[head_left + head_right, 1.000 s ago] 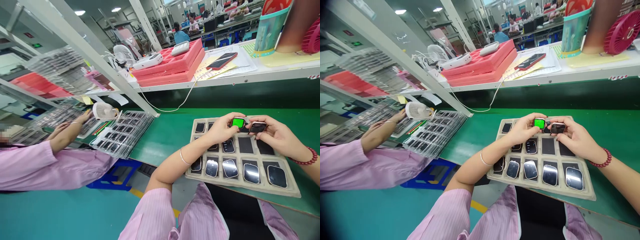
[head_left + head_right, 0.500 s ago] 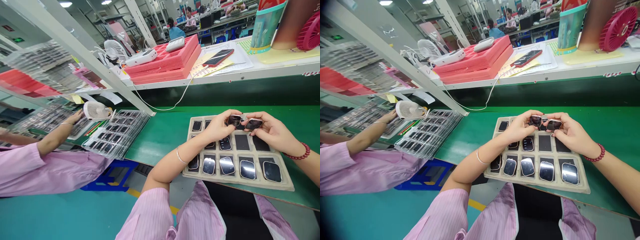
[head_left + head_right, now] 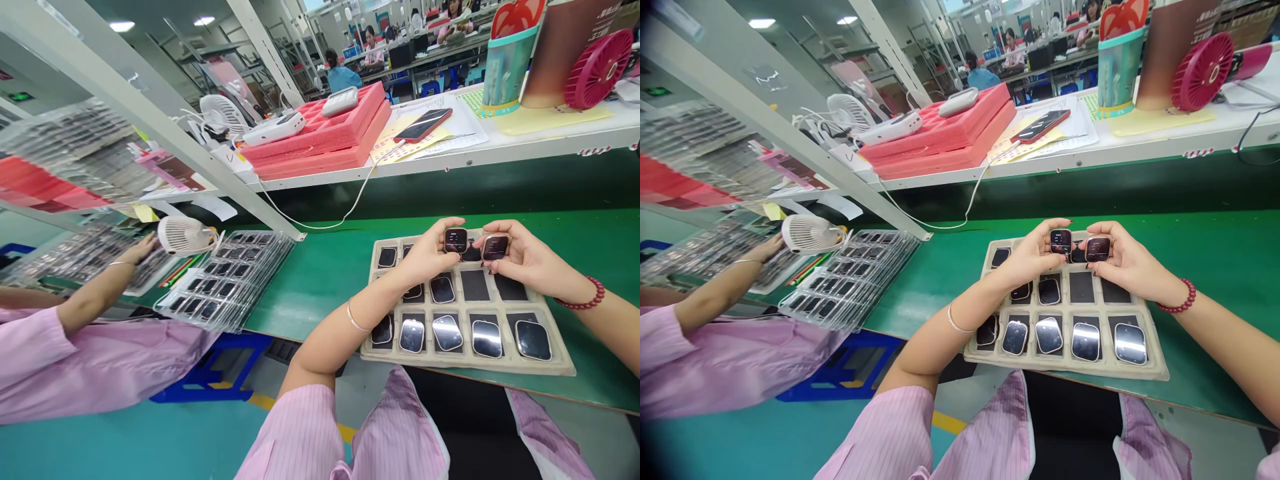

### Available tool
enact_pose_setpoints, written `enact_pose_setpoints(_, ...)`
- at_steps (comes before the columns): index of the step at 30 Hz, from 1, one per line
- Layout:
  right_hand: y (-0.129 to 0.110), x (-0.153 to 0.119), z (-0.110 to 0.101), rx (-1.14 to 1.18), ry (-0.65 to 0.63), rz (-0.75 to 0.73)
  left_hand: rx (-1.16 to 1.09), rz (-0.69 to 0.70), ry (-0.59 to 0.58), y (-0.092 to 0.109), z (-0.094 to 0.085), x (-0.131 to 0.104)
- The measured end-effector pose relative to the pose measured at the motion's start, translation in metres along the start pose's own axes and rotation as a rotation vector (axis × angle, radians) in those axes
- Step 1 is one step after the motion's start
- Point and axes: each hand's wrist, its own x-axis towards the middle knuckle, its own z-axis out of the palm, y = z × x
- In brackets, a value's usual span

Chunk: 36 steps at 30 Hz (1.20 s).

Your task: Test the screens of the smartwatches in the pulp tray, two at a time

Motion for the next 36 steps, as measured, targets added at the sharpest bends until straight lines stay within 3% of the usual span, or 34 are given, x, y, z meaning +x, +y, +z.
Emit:
enact_pose_setpoints(8, -0.004, 0.006, -0.008, 0.239, 0.058, 0.141, -0.404, -0.195, -0.066, 0.009, -0.007, 0.004)
enact_pose_setpoints(15, -0.010, 0.011, -0.020, 0.460, -0.034, 0.209, -0.580, -0.392, -0.196, 0.016, -0.014, 0.009)
enact_pose_setpoints(21, -0.005, 0.009, -0.019, 0.399, -0.030, 0.200, -0.392, -0.278, -0.092, 0.015, -0.008, 0.004)
enact_pose_setpoints(26, -0.004, 0.006, -0.006, 0.204, -0.001, 0.067, -0.140, -0.191, -0.023, 0.013, 0.002, 0.000)
enact_pose_setpoints(31, -0.006, 0.003, 0.000, 0.019, 0.028, -0.014, -0.005, -0.137, -0.044, 0.012, 0.005, -0.002)
enact_pose_setpoints(36, -0.008, 0.001, 0.001, -0.017, -0.002, -0.036, -0.003, -0.106, -0.058, 0.009, 0.004, -0.002)
